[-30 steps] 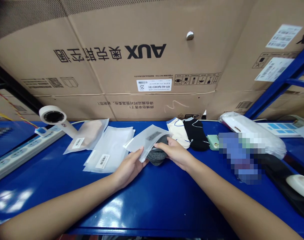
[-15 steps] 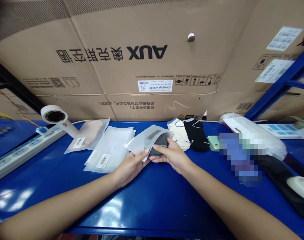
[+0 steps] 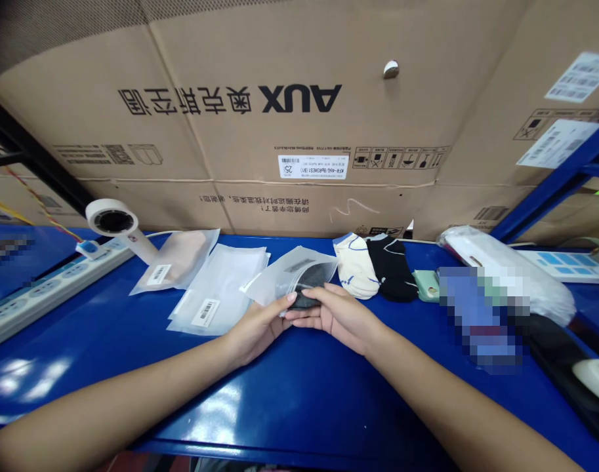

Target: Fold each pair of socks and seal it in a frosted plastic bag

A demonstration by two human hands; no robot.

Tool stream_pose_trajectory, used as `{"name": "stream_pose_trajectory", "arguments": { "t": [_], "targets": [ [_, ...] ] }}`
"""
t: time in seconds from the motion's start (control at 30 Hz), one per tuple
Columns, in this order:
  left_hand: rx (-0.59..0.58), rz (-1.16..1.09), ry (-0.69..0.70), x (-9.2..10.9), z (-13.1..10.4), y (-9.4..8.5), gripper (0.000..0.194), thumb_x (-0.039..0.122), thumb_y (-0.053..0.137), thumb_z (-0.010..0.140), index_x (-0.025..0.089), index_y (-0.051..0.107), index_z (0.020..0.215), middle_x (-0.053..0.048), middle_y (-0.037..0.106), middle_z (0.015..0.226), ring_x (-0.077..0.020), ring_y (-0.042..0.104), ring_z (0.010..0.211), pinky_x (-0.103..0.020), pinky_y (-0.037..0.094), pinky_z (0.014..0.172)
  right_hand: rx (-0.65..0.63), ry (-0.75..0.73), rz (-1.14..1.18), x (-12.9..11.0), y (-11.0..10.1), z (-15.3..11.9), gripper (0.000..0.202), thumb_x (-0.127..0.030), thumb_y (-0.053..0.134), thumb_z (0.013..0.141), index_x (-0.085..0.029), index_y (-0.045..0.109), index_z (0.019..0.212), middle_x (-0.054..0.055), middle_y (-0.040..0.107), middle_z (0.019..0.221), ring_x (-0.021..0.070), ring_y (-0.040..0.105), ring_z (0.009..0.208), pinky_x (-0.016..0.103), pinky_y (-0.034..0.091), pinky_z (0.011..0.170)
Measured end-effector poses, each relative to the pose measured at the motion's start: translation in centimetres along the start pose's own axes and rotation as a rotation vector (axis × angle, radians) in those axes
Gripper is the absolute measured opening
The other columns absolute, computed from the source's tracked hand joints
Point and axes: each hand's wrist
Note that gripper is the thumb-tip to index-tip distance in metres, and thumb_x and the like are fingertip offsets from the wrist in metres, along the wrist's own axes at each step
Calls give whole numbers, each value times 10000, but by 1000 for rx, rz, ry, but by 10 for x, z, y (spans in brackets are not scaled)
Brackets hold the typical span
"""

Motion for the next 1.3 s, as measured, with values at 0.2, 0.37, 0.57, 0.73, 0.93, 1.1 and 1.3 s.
{"name": "stream_pose_trajectory", "arguments": {
  "t": [0.2, 0.37, 0.57, 0.73, 0.93, 1.1, 1.3],
  "targets": [
    [5, -37, -63, -2, 2, -3, 300, 281, 759, 822, 162, 715, 1095, -104, 718, 1144, -240, 639, 1121, -382, 467, 1017, -79, 20, -56, -1, -1, -2, 239, -264, 759, 795, -149, 634, 964, 69, 759, 816, 176, 756, 767, 262, 599, 726],
    [28, 6, -79, -8, 4, -3, 253, 359, 755, 824, 141, 712, 944, -59, 726, 847, -198, 677, 856, -339, 514, 861, -7, -48, -123, 14, 12, -1, 386, -433, 794, 766, -190, 570, 965, -37, 672, 656, 86, 628, 470, 179, 510, 489],
    [-10, -36, -145, -5, 3, 0, 339, 444, 724, 834, 148, 691, 995, -26, 674, 673, -172, 632, 617, -307, 507, 684, 72, -73, -234, 21, 19, 2, 407, -457, 771, 780, -190, 548, 991, -25, 665, 618, 121, 650, 482, 199, 501, 486],
    [163, -147, -95, 3, 6, 1, 304, 390, 599, 914, 165, 688, 1098, -67, 741, 992, -203, 684, 864, -295, 534, 762, 6, 8, -169, 10, 14, -2, 336, -319, 738, 786, -185, 553, 1032, 16, 713, 739, 128, 685, 556, 238, 565, 572],
    [205, -183, -40, 17, 13, -4, 270, 217, 583, 894, 100, 698, 1109, -100, 747, 1056, -207, 695, 923, -301, 535, 859, 275, -463, -819, -9, 1, -8, 233, -351, 714, 782, -194, 670, 949, 73, 730, 836, 187, 675, 602, 314, 572, 514],
    [163, -210, -73, 28, 13, -5, 298, 159, 561, 884, 86, 683, 1146, -107, 752, 1023, -198, 703, 867, -295, 543, 812, 137, -999, -1275, -22, -13, -13, 300, -235, 653, 855, -293, 720, 1142, 43, 716, 1177, 267, 649, 1121, 480, 483, 1060],
    [134, -218, -156, 28, 11, -3, 248, 138, 539, 890, 49, 692, 1063, -123, 749, 926, -182, 689, 768, -284, 539, 744, -124, -991, -1488, -16, -22, -9, 436, -187, 577, 921, -281, 612, 1345, 43, 639, 1349, 259, 562, 1292, 476, 419, 1141]
  ]
}}
Point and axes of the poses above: each hand's wrist, its own z-axis towards the middle knuckle, its own y-axis out of the palm, x = y × z
